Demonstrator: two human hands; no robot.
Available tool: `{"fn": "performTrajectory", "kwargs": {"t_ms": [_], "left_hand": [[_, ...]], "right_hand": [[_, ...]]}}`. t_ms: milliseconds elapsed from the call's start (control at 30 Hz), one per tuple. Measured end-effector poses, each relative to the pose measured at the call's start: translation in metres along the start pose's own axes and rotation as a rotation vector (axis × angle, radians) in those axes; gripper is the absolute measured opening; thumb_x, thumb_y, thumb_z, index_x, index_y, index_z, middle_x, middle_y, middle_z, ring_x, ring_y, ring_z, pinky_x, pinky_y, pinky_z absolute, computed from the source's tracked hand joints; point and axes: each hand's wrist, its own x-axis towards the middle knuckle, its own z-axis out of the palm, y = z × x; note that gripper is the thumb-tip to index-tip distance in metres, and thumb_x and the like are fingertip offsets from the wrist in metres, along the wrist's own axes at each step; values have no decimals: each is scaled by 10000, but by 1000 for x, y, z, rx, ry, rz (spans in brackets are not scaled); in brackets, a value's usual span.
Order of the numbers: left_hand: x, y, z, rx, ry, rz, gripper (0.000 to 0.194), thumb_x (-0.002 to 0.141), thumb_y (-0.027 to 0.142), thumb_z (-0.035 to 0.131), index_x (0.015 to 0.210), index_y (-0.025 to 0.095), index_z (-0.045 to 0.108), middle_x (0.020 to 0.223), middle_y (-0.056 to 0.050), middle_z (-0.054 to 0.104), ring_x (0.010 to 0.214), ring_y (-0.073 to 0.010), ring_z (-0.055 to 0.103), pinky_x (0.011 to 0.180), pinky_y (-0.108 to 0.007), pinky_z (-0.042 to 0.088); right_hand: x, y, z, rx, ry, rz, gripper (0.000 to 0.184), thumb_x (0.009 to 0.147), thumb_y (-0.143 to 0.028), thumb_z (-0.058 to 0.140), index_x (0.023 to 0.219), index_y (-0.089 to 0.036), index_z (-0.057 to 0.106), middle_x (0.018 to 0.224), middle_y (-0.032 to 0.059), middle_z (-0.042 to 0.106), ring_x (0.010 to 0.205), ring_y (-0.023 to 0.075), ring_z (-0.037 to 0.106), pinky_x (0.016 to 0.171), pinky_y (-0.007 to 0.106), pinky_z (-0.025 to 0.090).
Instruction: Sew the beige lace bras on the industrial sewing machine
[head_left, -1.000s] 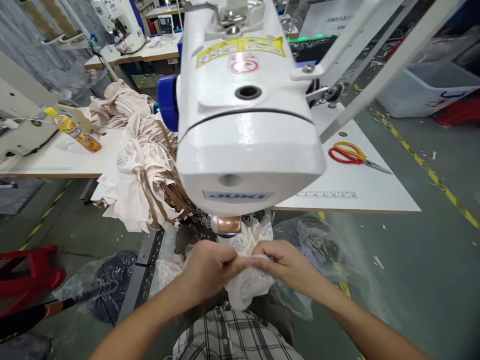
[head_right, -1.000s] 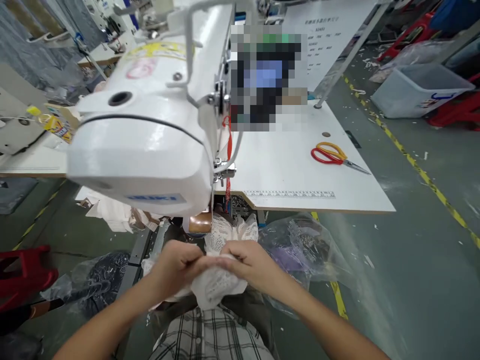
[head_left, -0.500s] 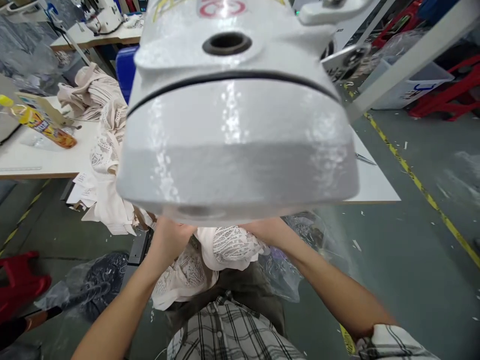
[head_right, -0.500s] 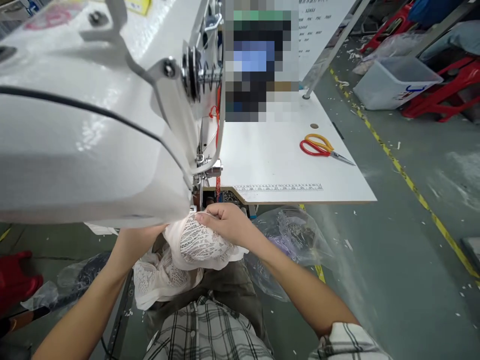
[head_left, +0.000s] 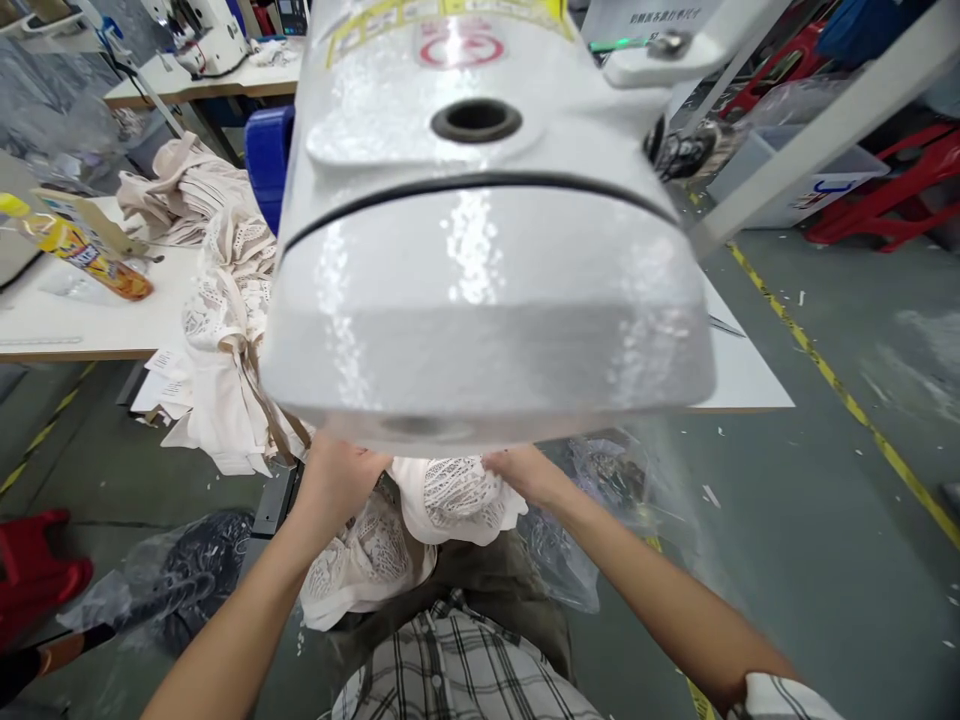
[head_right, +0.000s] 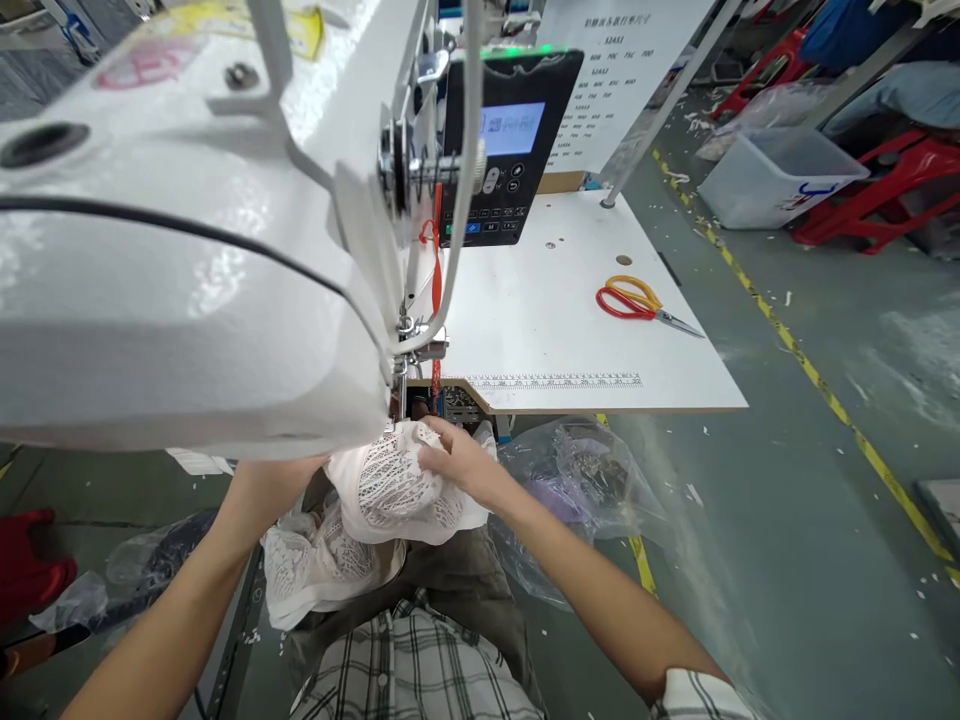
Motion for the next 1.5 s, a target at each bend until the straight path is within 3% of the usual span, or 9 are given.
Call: {"fn": "performTrajectory", "kwargs": {"t_ms": [167,300,533,667,900,1067,1200,1300,1500], "left_hand": [[-1,0,-4,84,-2,50,321,820,349,605,564,228,456,466,19,337,551,-151,425,521,-241,331],[-3,-2,-3,101,-16,-15,390,829,322,579,511,224,375,443,43,226,502,-125,326,500,-236,277],[-8,2,0,71,-51,-64,515,823,298,548,522,220,137,450,64,107,470,-76,83,450,-259,106],[-9,-3,-3,158,5,-23,362,844,283,541,568,214,318,487,46,312,478,-92,283,474,-237,235],[-55,7,5,288,260,289,197,911,261,530,1096,201,561,1042,-102,654,972,-230,635,782,-326,516],[-89,57,26,113,-261,795,619,877,316,616,1458,334,403,1403,-71,574,1304,-295,530,1180,-442,320],[-78,59,28,218,-607,446,454,775,549,699,1129,267,679,943,-67,715,883,-285,653,905,-406,486],[-57,38,17,223,-542,276,407,845,518,624,595,204,558,567,-1,491,563,-151,461,546,-283,350],[-25,17,-7,123,-313,-14,423,877,484,579,585,185,513,479,46,352,449,-86,288,456,-247,176]], "right_hand": [[-7,37,0,123,-382,25,764,668,-653,777,1243,-175,619,1142,113,690,1087,283,628,990,408,465],[-17,53,-6,234,-347,221,457,696,-490,824,976,-142,726,909,58,733,830,190,669,822,325,521],[-35,56,-9,389,-224,295,366,702,-466,826,795,-122,743,735,40,714,632,124,619,647,257,503],[-45,48,-12,398,-147,253,383,718,-497,807,795,-127,742,762,57,726,673,149,650,658,266,511],[-64,16,-31,69,-142,71,420,876,-544,631,795,-143,728,675,26,652,585,136,565,582,255,449],[-83,-49,-5,-286,-445,-167,294,935,-373,583,789,-179,748,707,14,676,647,139,587,634,245,442],[-84,-84,17,-461,-540,-172,224,966,-307,555,952,-217,760,881,24,739,816,159,647,737,247,450],[-69,-88,14,-556,-377,-175,240,982,-312,528,948,-210,743,808,16,713,722,145,623,664,245,418],[-31,-92,1,-720,-107,-211,305,983,-354,515,814,-190,708,778,35,700,728,169,614,677,270,410]]}}
